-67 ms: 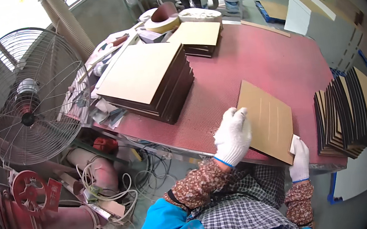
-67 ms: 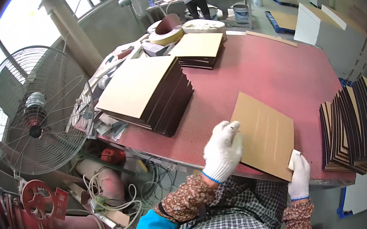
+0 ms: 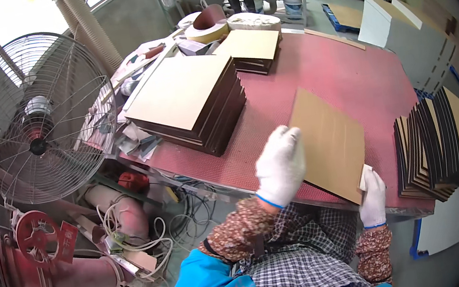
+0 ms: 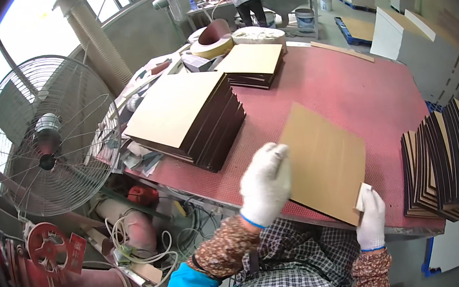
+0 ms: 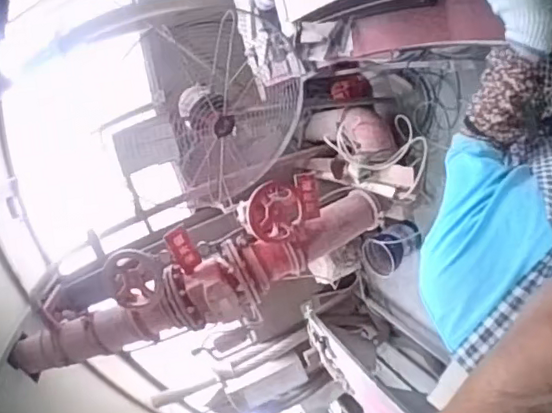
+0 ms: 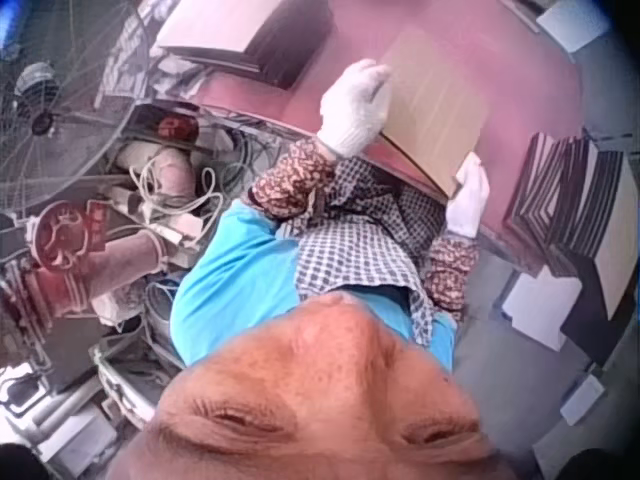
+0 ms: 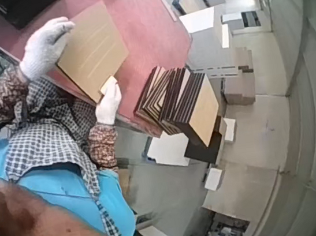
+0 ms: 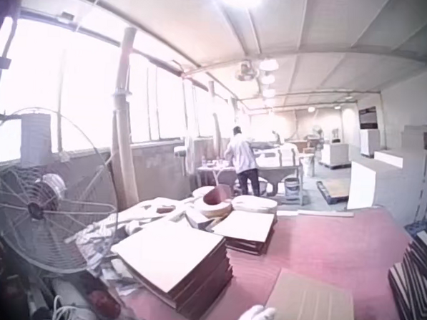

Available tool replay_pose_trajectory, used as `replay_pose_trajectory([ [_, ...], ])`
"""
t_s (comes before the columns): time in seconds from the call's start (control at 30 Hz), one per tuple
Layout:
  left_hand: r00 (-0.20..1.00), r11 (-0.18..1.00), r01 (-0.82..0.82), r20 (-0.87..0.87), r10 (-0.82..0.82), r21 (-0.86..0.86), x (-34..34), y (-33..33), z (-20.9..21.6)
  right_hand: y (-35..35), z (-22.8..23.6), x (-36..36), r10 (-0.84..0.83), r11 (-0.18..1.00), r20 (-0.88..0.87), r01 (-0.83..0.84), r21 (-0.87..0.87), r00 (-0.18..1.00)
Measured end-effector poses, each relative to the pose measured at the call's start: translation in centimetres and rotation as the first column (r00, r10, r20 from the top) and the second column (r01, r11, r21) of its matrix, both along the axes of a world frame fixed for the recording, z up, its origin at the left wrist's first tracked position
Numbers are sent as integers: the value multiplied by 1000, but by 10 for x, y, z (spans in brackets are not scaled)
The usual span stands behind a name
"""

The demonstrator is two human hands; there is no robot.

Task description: The recorder is assembling and stacking cardboard box components at a workbench in a factory setting.

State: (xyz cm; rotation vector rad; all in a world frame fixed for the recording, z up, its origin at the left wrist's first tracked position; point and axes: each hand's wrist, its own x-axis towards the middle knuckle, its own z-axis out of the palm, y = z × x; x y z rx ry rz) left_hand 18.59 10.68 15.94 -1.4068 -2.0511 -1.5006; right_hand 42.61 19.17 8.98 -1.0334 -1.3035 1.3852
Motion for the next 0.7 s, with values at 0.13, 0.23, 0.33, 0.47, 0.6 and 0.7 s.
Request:
replay_pose_trajectory([
  [0.13,989,985,-149,-5,150,83,-64,-41,60,-12,79,-59,289,925,89,-302,232,953],
  [0.23,952,948,-304,66,298,95,-115,-66,86,-5,83,-113,257,830,207,-325,454,944],
  [0.33,936,918,-350,120,332,189,-173,-94,91,-24,120,-174,490,838,50,-486,248,870],
  [0.47,911,885,-412,110,398,218,-253,-115,66,-27,107,-241,561,791,38,-549,271,827],
  [0.6,810,798,-587,125,573,136,-289,-115,45,-37,112,-279,359,799,162,-392,455,919],
  [0.7,822,802,-569,90,563,182,-328,-123,39,-49,131,-289,301,772,258,-393,499,918],
])
